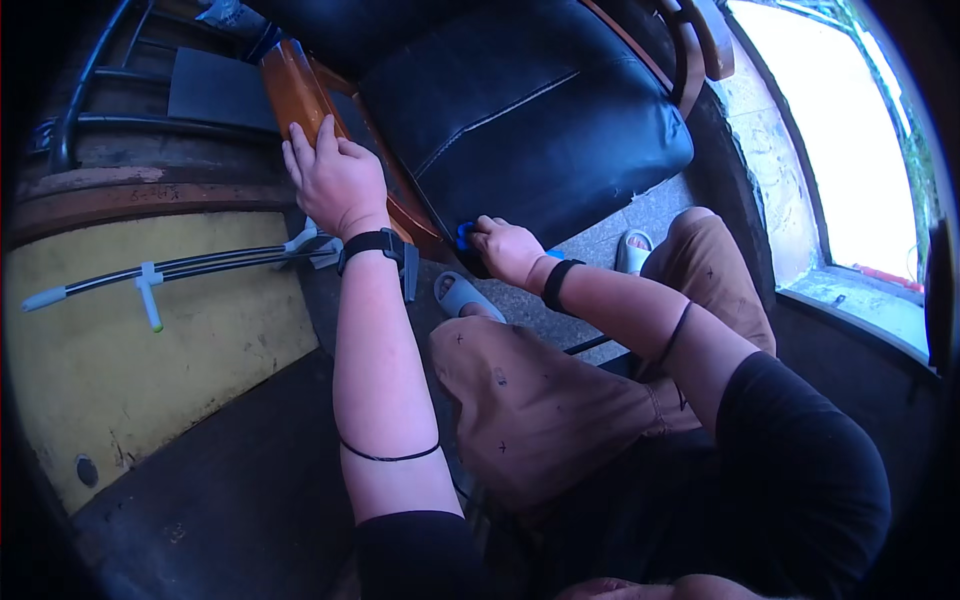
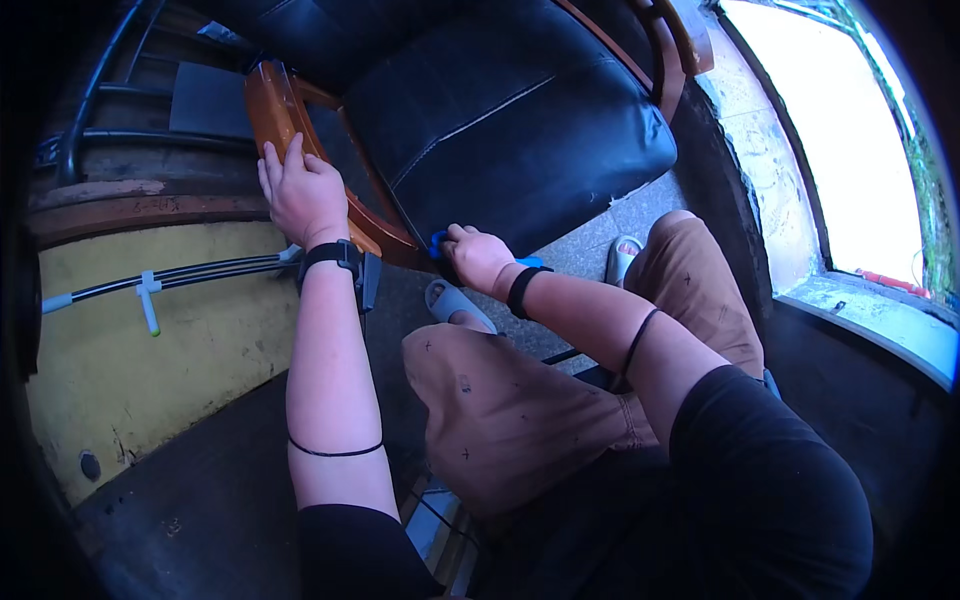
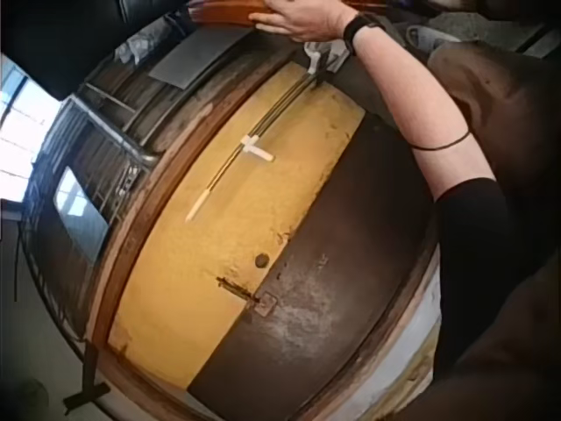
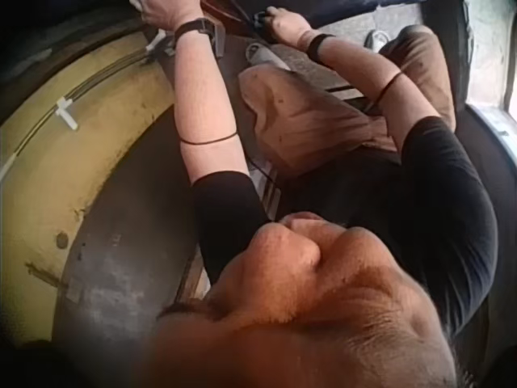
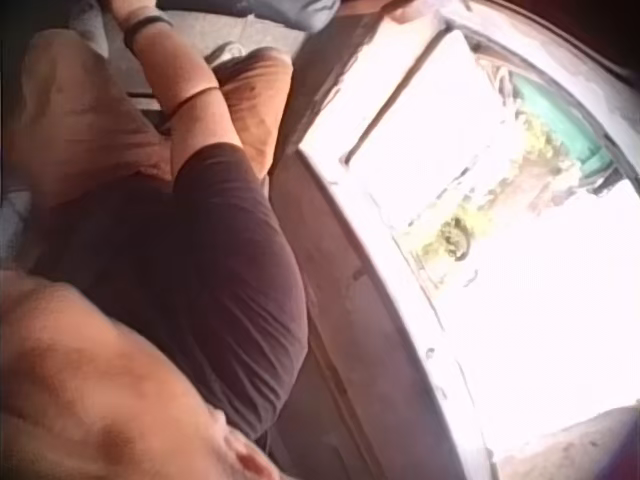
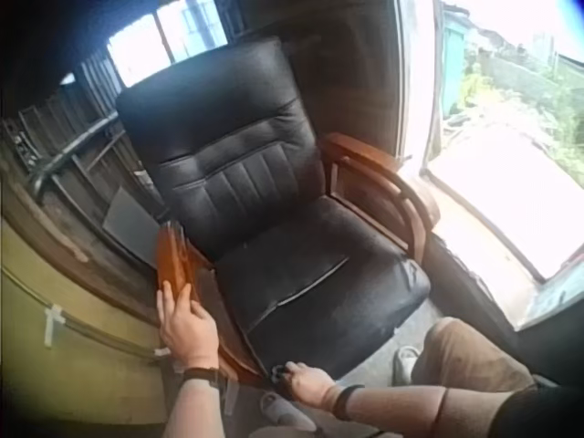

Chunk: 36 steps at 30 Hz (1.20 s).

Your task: The person cleans a chair by wiping the seat and backrest with a cloth, using one hand to steady the frame. They then fold the cloth and wipe the seat again.

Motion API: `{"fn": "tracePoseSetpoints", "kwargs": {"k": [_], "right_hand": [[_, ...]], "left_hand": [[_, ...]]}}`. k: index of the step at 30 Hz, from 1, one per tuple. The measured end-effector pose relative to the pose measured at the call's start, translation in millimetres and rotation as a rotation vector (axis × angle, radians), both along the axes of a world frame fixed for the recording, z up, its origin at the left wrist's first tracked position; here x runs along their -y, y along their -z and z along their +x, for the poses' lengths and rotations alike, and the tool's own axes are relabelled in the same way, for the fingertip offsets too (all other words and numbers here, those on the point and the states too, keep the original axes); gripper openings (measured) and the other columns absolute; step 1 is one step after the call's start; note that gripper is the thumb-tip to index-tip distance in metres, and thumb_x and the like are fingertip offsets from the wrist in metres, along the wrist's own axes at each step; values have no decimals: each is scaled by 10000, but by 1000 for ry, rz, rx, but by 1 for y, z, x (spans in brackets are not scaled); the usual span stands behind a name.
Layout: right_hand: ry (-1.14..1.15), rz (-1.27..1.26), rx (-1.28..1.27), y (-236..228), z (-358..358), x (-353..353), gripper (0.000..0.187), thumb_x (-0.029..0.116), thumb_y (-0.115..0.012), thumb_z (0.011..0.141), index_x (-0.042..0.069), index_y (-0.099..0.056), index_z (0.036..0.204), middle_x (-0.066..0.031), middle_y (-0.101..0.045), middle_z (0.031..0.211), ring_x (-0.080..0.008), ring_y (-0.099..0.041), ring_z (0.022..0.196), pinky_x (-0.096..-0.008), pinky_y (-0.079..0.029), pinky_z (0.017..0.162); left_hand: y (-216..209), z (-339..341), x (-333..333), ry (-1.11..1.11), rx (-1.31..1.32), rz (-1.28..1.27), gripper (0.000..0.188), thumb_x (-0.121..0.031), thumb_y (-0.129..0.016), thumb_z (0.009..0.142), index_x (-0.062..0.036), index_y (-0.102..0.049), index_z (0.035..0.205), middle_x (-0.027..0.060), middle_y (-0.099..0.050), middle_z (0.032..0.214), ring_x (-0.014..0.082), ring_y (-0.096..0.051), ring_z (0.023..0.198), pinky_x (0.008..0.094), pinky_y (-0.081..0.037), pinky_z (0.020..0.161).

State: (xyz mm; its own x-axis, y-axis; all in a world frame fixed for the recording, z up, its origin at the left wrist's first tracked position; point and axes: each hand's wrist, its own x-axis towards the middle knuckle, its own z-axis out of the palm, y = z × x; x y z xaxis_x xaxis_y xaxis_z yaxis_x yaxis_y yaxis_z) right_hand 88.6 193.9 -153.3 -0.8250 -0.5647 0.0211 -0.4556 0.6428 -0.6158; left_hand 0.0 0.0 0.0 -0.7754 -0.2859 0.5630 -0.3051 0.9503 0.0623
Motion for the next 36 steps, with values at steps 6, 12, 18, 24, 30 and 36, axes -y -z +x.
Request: {"fn": "tracePoseSetpoints", "kwargs": {"k": [6, 12, 18, 24, 30, 36], "right_hand": [[-58, -32, -31, -8, 2, 5, 250, 92, -608, 862, 36, -722, 1077, -126, -604, 1028, -297, -637, 938, -375, -553, 792], [-224, 93, 163, -15, 30, 6, 229, 124, -636, 847, 35, -721, 1041, -135, -609, 1099, -281, -630, 1000, -374, -557, 831], [-53, 14, 64, -13, 12, 14, 219, 133, -670, 828, 47, -734, 1020, -117, -609, 1120, -283, -625, 1021, -375, -565, 834], [-58, 32, 68, -24, -5, 27, 232, 111, -632, 866, 31, -728, 1062, -121, -585, 1184, -282, -605, 1055, -369, -572, 835], [-230, 115, 108, -26, 10, 33, 201, 114, -599, 899, 45, -748, 1016, -86, -593, 1154, -246, -609, 1044, -366, -585, 818], [136, -11, -391, -6, -18, -12, 194, 195, -580, 881, 116, -731, 972, -53, -559, 1050, -213, -529, 1047, -348, -423, 776]], "left_hand": [[-3, 9, 3, -7, 17, -86, 302, -201, -571, 968, -186, -733, 1222, 106, -547, 1470, 300, -477, 1387, 452, -517, 1014], [-8, 14, 0, -16, 36, -49, 305, -179, -573, 956, -176, -731, 1217, 115, -545, 1470, 303, -478, 1385, 432, -495, 1050], [-16, 7, -4, -57, 97, -19, 320, -203, -550, 988, -207, -704, 1268, 94, -493, 1520, 281, -438, 1419, 421, -448, 1101], [-14, 15, -2, -45, 83, -34, 311, -185, -574, 970, -167, -717, 1245, 116, -533, 1480, 307, -457, 1402, 421, -473, 1079], [-13, 12, -7, -45, 91, -37, 314, -186, -563, 974, -161, -716, 1246, 128, -538, 1473, 307, -462, 1398, 429, -471, 1080], [-17, 14, -7, -56, 123, -25, 330, -209, -540, 990, -182, -694, 1280, 117, -500, 1508, 301, -441, 1414, 431, -458, 1092]]}}
